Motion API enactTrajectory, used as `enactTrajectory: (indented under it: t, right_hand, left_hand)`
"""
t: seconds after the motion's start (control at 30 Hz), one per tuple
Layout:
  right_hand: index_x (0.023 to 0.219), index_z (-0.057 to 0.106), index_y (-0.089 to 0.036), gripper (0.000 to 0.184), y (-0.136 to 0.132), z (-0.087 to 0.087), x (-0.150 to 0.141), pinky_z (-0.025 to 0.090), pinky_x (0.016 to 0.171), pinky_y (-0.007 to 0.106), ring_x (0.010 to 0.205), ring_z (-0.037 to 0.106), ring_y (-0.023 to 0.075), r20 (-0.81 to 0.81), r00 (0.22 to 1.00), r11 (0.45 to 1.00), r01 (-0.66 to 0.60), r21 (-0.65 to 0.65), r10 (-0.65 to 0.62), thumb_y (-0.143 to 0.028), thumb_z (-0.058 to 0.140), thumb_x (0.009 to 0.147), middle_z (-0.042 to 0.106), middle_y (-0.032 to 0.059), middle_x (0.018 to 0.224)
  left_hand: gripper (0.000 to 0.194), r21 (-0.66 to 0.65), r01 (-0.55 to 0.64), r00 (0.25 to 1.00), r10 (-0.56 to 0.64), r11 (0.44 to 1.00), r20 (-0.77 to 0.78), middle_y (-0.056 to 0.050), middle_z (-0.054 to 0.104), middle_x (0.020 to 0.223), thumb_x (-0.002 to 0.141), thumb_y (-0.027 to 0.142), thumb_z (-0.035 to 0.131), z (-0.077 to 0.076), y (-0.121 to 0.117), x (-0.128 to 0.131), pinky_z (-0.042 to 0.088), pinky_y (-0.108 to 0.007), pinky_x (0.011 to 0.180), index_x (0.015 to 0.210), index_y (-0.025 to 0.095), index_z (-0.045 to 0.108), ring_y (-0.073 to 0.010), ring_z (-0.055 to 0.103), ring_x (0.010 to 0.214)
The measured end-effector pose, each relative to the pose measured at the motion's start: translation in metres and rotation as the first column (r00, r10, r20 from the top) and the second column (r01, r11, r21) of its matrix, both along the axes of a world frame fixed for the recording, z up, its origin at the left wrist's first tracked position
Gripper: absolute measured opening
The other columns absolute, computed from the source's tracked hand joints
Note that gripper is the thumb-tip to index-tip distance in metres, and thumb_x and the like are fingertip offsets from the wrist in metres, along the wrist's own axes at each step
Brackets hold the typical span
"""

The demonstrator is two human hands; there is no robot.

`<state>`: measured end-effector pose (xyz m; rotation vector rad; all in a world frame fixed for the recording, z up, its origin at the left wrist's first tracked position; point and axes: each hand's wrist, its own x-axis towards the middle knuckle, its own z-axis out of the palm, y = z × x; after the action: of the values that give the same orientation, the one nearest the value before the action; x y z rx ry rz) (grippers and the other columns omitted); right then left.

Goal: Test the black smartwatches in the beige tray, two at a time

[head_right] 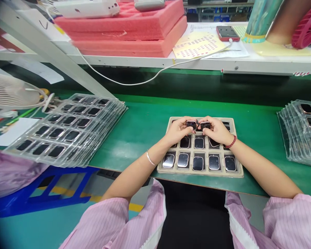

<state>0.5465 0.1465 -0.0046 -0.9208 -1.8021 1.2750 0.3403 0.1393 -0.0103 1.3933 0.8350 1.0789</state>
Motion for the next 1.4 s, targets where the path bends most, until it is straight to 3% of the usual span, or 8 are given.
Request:
enactTrajectory:
  t: [0.17, 0.6, 0.83, 1.03, 1.13, 1.27, 1.33, 1.4]
  right_hand:
    - [0.102, 0.062, -0.019, 0.018, -0.001, 0.001, 0.000, 0.056, 0.058, 0.028, 0.062, 0.066, 0.0140, 0.033, 0.999, 1.000, 0.022, -0.012, -0.022, -0.022, 0.056, 0.085, 0.071, 0.0061, 0.093]
    - [0.104, 0.059, -0.020, 0.024, 0.000, 0.000, 0.001, 0.051, 0.058, 0.028, 0.064, 0.062, 0.0145, 0.069, 0.998, 0.999, 0.001, 0.035, -0.003, -0.015, 0.057, 0.080, 0.068, 0.0035, 0.089]
    - [0.106, 0.056, -0.020, 0.028, -0.001, -0.001, -0.001, 0.052, 0.065, 0.029, 0.082, 0.066, 0.0188, 0.027, 1.000, 0.998, -0.016, 0.064, 0.014, -0.015, 0.058, 0.078, 0.069, 0.0054, 0.093]
    - [0.105, 0.057, -0.019, 0.029, 0.001, -0.002, -0.001, 0.052, 0.063, 0.029, 0.078, 0.066, 0.0178, 0.033, 0.999, 0.998, -0.015, 0.062, 0.013, -0.013, 0.057, 0.076, 0.069, 0.0065, 0.096]
    - [0.102, 0.057, -0.020, 0.028, 0.000, 0.000, -0.001, 0.053, 0.061, 0.030, 0.071, 0.065, 0.0167, 0.031, 0.999, 0.998, -0.010, 0.059, 0.008, -0.012, 0.056, 0.076, 0.069, 0.0052, 0.095]
    - [0.100, 0.059, -0.021, 0.025, -0.002, 0.001, 0.001, 0.056, 0.063, 0.032, 0.068, 0.066, 0.0173, 0.016, 1.000, 0.999, 0.026, 0.039, -0.027, -0.013, 0.060, 0.077, 0.071, 0.0052, 0.094]
    - [0.102, 0.060, -0.021, 0.025, -0.002, 0.000, 0.003, 0.056, 0.062, 0.031, 0.067, 0.066, 0.0170, 0.001, 0.999, 0.999, 0.039, -0.005, -0.039, -0.016, 0.063, 0.078, 0.072, 0.0061, 0.096]
    - [0.106, 0.062, -0.021, 0.025, 0.000, -0.001, 0.005, 0.056, 0.059, 0.029, 0.067, 0.067, 0.0164, -0.011, 0.999, 0.996, 0.046, -0.077, -0.047, -0.023, 0.065, 0.081, 0.072, 0.0073, 0.100]
  left_hand:
    - [0.026, 0.005, 0.004, 1.000, -0.004, 1.000, 0.000, -0.008, 0.068, 0.100, 0.077, 0.025, 0.065, -0.002, 0.001, 0.000, 0.058, -0.028, 0.071, 0.101, 0.015, 0.063, -0.0150, 0.066, 0.079]
    - [0.037, -0.004, 0.034, 0.998, -0.034, 0.999, -0.052, -0.011, 0.067, 0.114, 0.078, 0.016, 0.057, -0.004, 0.003, -0.002, 0.057, -0.030, 0.077, 0.115, 0.015, 0.061, -0.0154, 0.070, 0.080]
    - [0.045, -0.002, 0.045, 0.999, -0.045, 0.999, -0.029, -0.007, 0.067, 0.108, 0.072, 0.010, 0.058, -0.005, 0.001, -0.001, 0.055, -0.029, 0.081, 0.116, 0.017, 0.058, -0.0127, 0.067, 0.080]
    - [0.055, -0.086, 0.023, 1.000, -0.023, 0.996, 0.002, -0.005, 0.067, 0.099, 0.064, 0.010, 0.065, -0.004, 0.007, -0.002, 0.051, -0.026, 0.076, 0.117, 0.018, 0.052, -0.0115, 0.064, 0.080]
    - [0.054, -0.220, 0.108, 0.990, -0.084, 0.969, 0.113, -0.003, 0.067, 0.091, 0.058, 0.009, 0.065, 0.013, 0.001, -0.004, 0.044, -0.019, 0.057, 0.109, 0.018, 0.051, -0.0079, 0.060, 0.064]
    - [0.053, -0.260, 0.429, 0.890, -0.355, 0.865, 0.288, -0.002, 0.065, 0.083, 0.055, 0.012, 0.067, 0.068, -0.045, -0.009, 0.040, -0.017, 0.046, 0.105, 0.020, 0.054, -0.0079, 0.058, 0.055]
    - [0.049, -0.248, 0.622, 0.776, -0.543, 0.743, 0.320, -0.004, 0.066, 0.080, 0.057, 0.016, 0.068, 0.100, -0.078, -0.009, 0.049, -0.022, 0.052, 0.104, 0.020, 0.057, -0.0117, 0.062, 0.057]
    - [0.039, -0.255, 0.794, 0.607, -0.699, 0.552, 0.378, -0.004, 0.065, 0.083, 0.060, 0.022, 0.065, 0.124, -0.106, -0.007, 0.055, -0.024, 0.057, 0.099, 0.020, 0.060, -0.0142, 0.066, 0.063]
